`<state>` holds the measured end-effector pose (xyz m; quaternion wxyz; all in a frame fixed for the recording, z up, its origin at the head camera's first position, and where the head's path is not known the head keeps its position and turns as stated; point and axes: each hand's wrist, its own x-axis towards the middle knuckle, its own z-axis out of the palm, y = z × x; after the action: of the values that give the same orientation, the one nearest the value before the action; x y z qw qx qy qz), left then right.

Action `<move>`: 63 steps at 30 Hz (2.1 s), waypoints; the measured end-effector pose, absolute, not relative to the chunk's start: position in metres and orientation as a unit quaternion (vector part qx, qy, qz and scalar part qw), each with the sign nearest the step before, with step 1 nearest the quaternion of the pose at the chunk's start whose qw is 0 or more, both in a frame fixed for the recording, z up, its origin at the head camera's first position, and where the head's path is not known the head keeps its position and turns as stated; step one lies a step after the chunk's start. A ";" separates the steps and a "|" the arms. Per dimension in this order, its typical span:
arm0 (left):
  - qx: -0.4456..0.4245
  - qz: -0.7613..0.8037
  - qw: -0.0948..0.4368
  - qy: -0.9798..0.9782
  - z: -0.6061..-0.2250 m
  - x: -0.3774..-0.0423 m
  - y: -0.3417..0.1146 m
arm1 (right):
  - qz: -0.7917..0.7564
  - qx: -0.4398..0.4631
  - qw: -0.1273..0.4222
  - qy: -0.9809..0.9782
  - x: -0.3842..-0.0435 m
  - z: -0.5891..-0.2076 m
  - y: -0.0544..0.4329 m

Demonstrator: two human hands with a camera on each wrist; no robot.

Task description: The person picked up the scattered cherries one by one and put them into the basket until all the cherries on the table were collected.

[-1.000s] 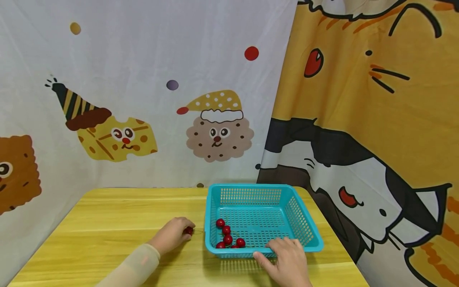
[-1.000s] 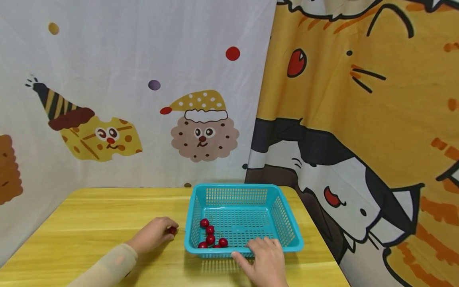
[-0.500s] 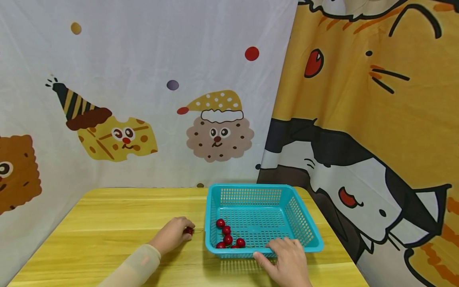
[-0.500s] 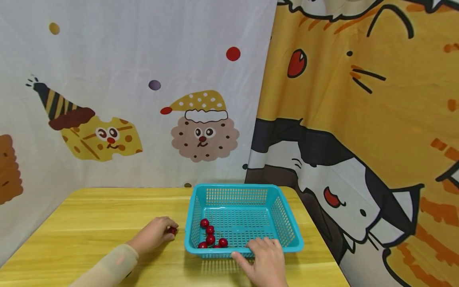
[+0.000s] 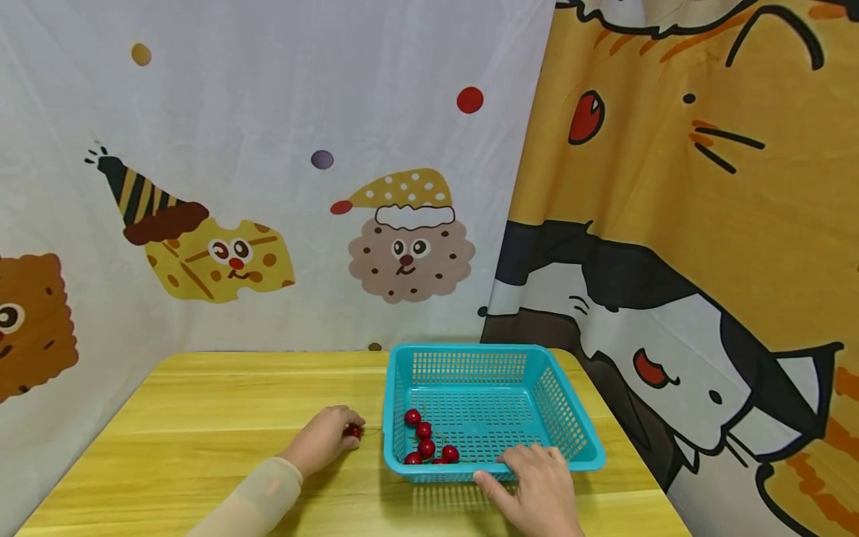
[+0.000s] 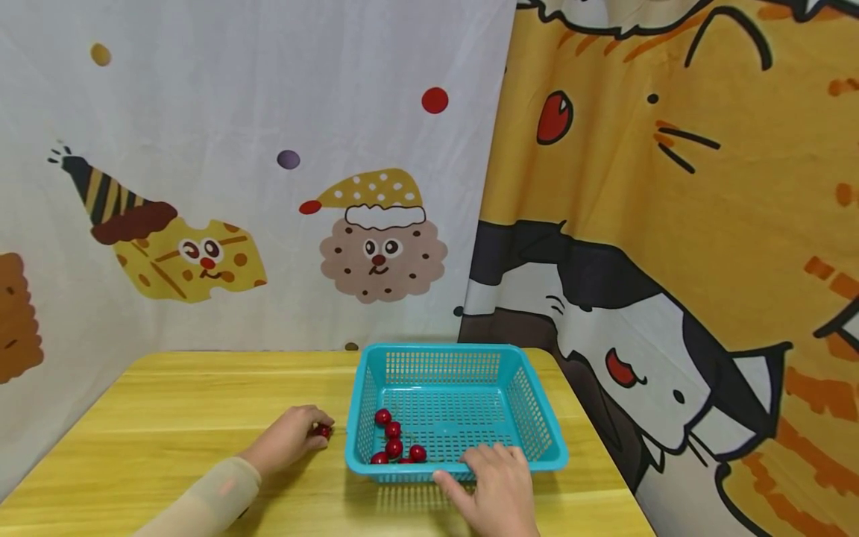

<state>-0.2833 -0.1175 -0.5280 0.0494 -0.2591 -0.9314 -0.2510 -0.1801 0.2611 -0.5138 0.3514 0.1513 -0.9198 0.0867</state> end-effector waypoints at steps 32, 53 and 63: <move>-0.235 -0.259 0.054 -0.935 -0.526 -0.279 -0.112 | 0.092 0.146 0.344 -0.923 -0.178 -0.513 0.261; -0.208 -0.282 0.050 -0.935 -0.531 -0.279 -0.110 | 0.086 0.145 0.345 -0.923 -0.177 -0.512 0.261; -0.202 -0.292 0.054 -0.933 -0.535 -0.278 -0.111 | 0.088 0.146 0.344 -0.923 -0.179 -0.514 0.262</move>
<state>-0.2783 -0.1112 -0.5346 0.0542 -0.2023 -0.9333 -0.2918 -0.1785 0.2617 -0.5138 0.3441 0.1456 -0.9234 0.0879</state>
